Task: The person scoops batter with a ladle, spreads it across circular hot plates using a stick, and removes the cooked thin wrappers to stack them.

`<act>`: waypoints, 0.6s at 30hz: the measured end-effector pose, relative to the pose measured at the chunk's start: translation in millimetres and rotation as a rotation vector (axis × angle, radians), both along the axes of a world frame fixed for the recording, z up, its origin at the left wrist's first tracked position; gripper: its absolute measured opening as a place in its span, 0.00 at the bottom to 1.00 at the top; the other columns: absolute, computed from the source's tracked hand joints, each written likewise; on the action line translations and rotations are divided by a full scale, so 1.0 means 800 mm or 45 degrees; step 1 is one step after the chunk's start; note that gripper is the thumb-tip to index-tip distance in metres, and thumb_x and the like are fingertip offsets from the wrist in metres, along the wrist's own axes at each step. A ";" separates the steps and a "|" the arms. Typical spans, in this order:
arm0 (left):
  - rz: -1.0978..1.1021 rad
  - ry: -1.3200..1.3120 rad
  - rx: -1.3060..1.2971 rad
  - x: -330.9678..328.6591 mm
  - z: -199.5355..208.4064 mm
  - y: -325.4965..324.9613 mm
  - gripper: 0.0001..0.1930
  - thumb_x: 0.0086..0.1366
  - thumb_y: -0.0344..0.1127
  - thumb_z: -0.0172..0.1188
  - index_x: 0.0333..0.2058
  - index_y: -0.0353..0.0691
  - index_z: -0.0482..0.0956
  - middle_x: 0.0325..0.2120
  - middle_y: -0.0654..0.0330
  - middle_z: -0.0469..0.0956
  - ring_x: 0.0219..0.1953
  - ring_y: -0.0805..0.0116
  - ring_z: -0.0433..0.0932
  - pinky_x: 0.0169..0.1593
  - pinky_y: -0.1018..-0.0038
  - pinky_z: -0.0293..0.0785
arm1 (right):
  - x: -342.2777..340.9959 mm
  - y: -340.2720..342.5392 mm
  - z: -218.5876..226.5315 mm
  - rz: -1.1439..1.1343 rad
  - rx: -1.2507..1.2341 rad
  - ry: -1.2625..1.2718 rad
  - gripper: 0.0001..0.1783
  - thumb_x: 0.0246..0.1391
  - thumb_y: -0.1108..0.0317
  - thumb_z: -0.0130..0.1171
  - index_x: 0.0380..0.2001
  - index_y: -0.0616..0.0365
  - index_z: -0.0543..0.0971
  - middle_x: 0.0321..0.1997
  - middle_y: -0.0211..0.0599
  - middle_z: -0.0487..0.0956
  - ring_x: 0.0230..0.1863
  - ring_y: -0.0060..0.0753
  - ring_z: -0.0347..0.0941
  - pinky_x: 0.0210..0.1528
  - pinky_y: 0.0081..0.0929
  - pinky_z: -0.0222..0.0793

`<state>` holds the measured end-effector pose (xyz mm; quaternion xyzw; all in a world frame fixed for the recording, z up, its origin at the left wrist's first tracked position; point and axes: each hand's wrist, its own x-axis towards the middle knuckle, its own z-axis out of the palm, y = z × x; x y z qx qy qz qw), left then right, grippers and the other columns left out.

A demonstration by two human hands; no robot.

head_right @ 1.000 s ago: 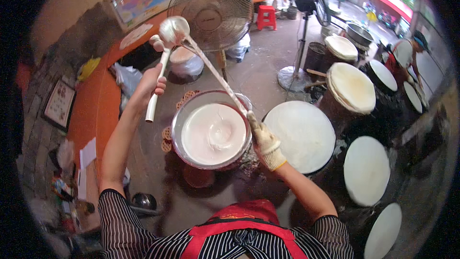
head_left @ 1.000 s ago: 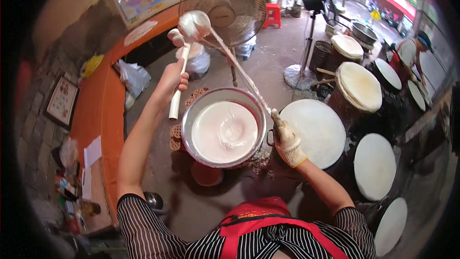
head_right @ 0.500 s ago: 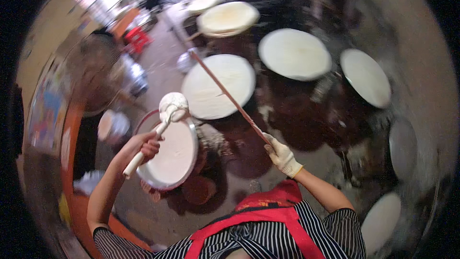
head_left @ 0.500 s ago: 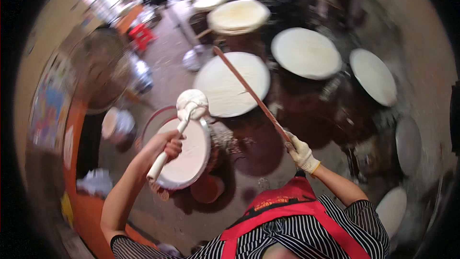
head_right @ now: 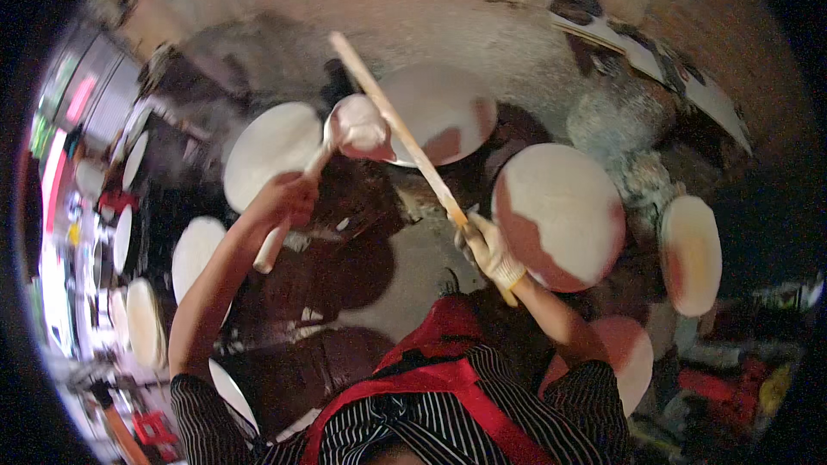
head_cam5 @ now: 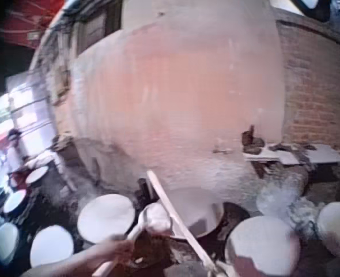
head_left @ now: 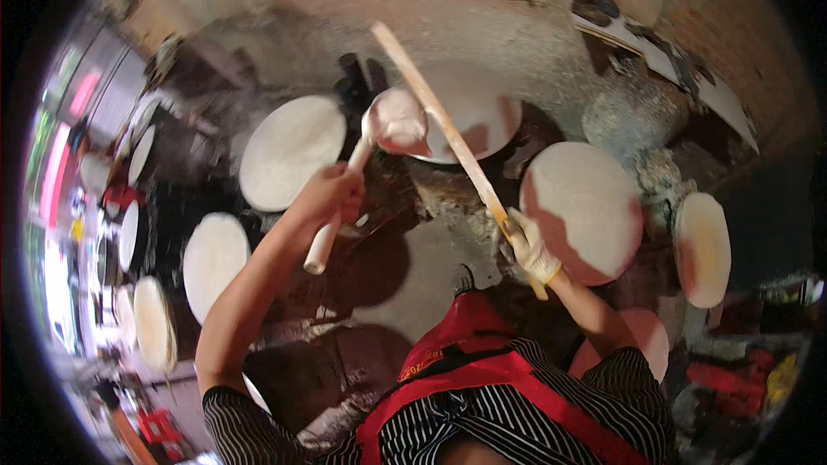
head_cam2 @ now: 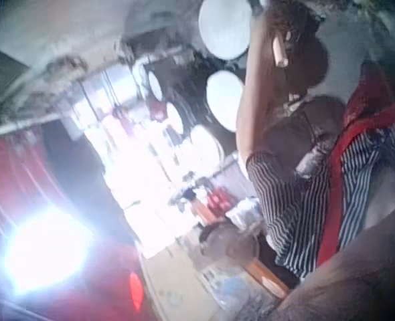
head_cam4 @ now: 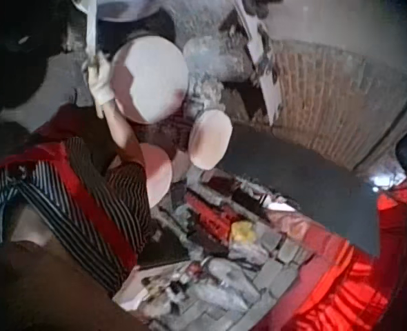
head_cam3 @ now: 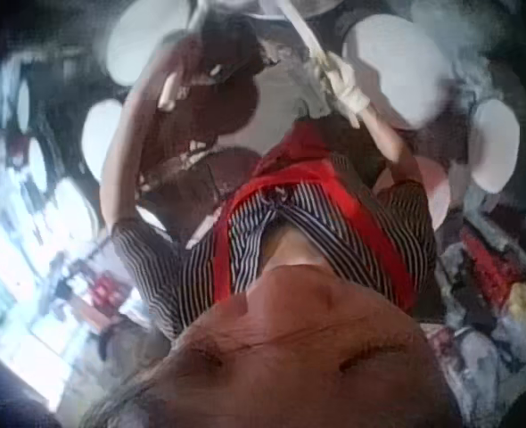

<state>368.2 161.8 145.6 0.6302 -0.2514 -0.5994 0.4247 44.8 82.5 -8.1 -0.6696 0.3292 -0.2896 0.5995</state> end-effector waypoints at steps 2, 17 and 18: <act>-0.054 -0.594 -0.209 -0.027 0.004 -0.094 0.12 0.60 0.33 0.54 0.42 0.35 0.69 0.21 0.63 0.69 0.21 0.74 0.68 0.22 0.78 0.66 | 0.003 -0.057 0.017 -0.108 -0.399 0.153 0.21 0.59 0.62 0.48 0.52 0.62 0.68 0.30 0.36 0.76 0.25 0.24 0.71 0.28 0.20 0.67; -0.183 -0.454 -0.415 -0.099 -0.167 -0.362 0.17 0.52 0.26 0.57 0.43 0.31 0.70 0.16 0.59 0.72 0.11 0.75 0.68 0.13 0.78 0.63 | 0.016 -0.138 -0.100 -0.748 0.544 -0.227 0.22 0.60 0.71 0.44 0.58 0.45 0.67 0.26 0.22 0.70 0.21 0.13 0.61 0.23 0.12 0.60; -0.148 -0.357 -0.340 -0.102 -0.187 -0.374 0.16 0.53 0.28 0.56 0.42 0.30 0.70 0.15 0.60 0.71 0.11 0.76 0.68 0.12 0.78 0.62 | 0.026 -0.134 -0.119 -0.824 0.237 0.006 0.22 0.60 0.70 0.45 0.58 0.48 0.66 0.32 0.28 0.73 0.28 0.20 0.67 0.31 0.17 0.64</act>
